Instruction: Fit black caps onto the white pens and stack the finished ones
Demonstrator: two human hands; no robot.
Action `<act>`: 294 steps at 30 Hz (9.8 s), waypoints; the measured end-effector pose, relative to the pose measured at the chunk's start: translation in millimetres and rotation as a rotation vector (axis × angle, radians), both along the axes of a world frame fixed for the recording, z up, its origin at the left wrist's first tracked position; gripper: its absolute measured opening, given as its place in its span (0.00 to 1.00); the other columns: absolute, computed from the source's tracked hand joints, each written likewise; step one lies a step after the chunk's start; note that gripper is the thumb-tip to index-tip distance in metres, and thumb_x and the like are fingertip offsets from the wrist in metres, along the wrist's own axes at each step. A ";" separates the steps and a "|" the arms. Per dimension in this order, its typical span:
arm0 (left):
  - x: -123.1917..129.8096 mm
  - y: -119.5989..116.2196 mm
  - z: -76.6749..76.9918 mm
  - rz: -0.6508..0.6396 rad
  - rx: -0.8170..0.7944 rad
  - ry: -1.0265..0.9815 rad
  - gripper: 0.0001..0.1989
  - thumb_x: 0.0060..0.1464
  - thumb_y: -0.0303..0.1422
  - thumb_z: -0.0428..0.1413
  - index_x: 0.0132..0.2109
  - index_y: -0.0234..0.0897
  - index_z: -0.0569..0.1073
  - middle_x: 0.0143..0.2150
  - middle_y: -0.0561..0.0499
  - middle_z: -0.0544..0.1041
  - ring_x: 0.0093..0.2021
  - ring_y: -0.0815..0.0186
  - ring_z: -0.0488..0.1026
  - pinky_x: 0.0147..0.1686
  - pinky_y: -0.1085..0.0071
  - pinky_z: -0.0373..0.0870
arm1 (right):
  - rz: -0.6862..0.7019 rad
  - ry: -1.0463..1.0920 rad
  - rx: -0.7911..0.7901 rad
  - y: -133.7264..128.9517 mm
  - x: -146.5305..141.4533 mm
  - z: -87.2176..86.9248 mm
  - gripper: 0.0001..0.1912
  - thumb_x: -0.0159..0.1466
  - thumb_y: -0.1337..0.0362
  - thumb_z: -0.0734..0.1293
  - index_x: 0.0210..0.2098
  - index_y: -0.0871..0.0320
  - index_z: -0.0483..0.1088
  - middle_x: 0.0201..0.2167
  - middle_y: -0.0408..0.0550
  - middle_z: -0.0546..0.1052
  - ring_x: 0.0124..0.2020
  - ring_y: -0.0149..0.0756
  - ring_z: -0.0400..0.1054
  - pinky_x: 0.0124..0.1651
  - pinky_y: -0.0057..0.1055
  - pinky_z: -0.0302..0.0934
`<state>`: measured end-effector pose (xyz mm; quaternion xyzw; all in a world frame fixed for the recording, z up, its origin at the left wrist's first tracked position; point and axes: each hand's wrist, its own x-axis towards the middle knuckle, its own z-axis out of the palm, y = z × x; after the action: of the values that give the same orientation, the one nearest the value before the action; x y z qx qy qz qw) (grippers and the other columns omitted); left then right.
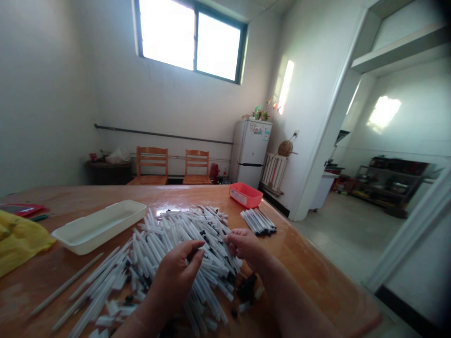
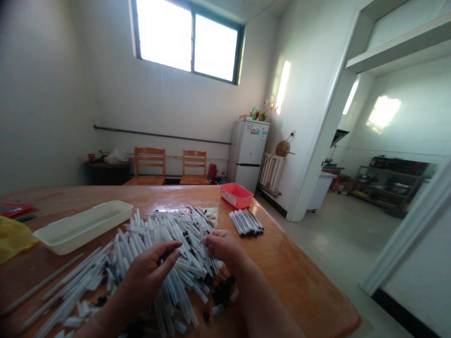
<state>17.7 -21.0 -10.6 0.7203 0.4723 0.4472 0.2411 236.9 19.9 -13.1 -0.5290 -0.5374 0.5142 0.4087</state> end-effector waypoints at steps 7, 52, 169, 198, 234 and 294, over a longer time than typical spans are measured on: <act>10.6 -5.9 -3.1 -0.171 -0.181 -0.161 0.20 0.59 0.41 0.56 0.56 0.39 0.74 0.34 0.51 0.80 0.36 0.61 0.76 0.37 0.69 0.71 | 0.157 0.294 0.013 -12.6 -10.1 8.6 0.13 0.56 0.56 0.71 0.30 0.59 0.68 0.17 0.38 0.69 0.16 0.22 0.55 0.21 0.22 0.41; -9.3 3.6 13.5 0.060 -0.437 -0.662 0.23 0.53 0.45 0.61 0.52 0.38 0.72 0.34 0.51 0.78 0.29 0.70 0.67 0.30 0.74 0.63 | 0.015 -0.982 0.037 12.1 66.0 -7.3 0.09 0.50 0.65 0.70 0.32 0.55 0.78 0.31 0.44 0.78 0.30 0.33 0.68 0.28 0.27 0.49; -2.6 -3.9 9.0 -0.382 -0.613 -0.430 0.22 0.61 0.41 0.56 0.59 0.37 0.73 0.32 0.53 0.73 0.32 0.69 0.62 0.32 0.73 0.56 | 0.062 -0.236 0.490 -26.9 6.1 28.3 0.14 0.64 0.66 0.61 0.45 0.60 0.76 0.26 0.43 0.77 0.25 0.30 0.68 0.30 0.25 0.61; -4.5 -5.2 15.2 -0.322 -0.637 -0.458 0.25 0.56 0.42 0.60 0.58 0.36 0.74 0.30 0.53 0.74 0.30 0.68 0.64 0.31 0.74 0.57 | 0.138 -0.969 0.005 -8.9 51.4 8.0 0.09 0.48 0.68 0.72 0.31 0.58 0.79 0.26 0.44 0.78 0.25 0.31 0.67 0.25 0.25 0.50; 0.3 -11.7 21.9 -0.506 -0.483 -0.155 0.18 0.60 0.40 0.57 0.57 0.47 0.77 0.51 0.50 0.81 0.52 0.54 0.73 0.56 0.62 0.63 | 0.315 0.052 0.220 -37.5 17.9 41.3 0.15 0.61 0.55 0.70 0.37 0.61 0.72 0.27 0.44 0.77 0.22 0.25 0.65 0.23 0.22 0.56; 3.4 -14.2 17.6 -0.412 -0.123 0.092 0.13 0.65 0.36 0.50 0.48 0.41 0.78 0.39 0.51 0.78 0.41 0.65 0.73 0.42 0.71 0.68 | 0.303 -0.200 0.438 -31.8 3.1 28.2 0.20 0.70 0.49 0.60 0.31 0.59 0.65 0.25 0.40 0.67 0.27 0.28 0.59 0.30 0.25 0.53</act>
<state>21.1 -35.2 7.0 0.8052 0.3522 0.3253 0.3491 240.0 -11.9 15.1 -0.3898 -0.7463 0.3862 0.3769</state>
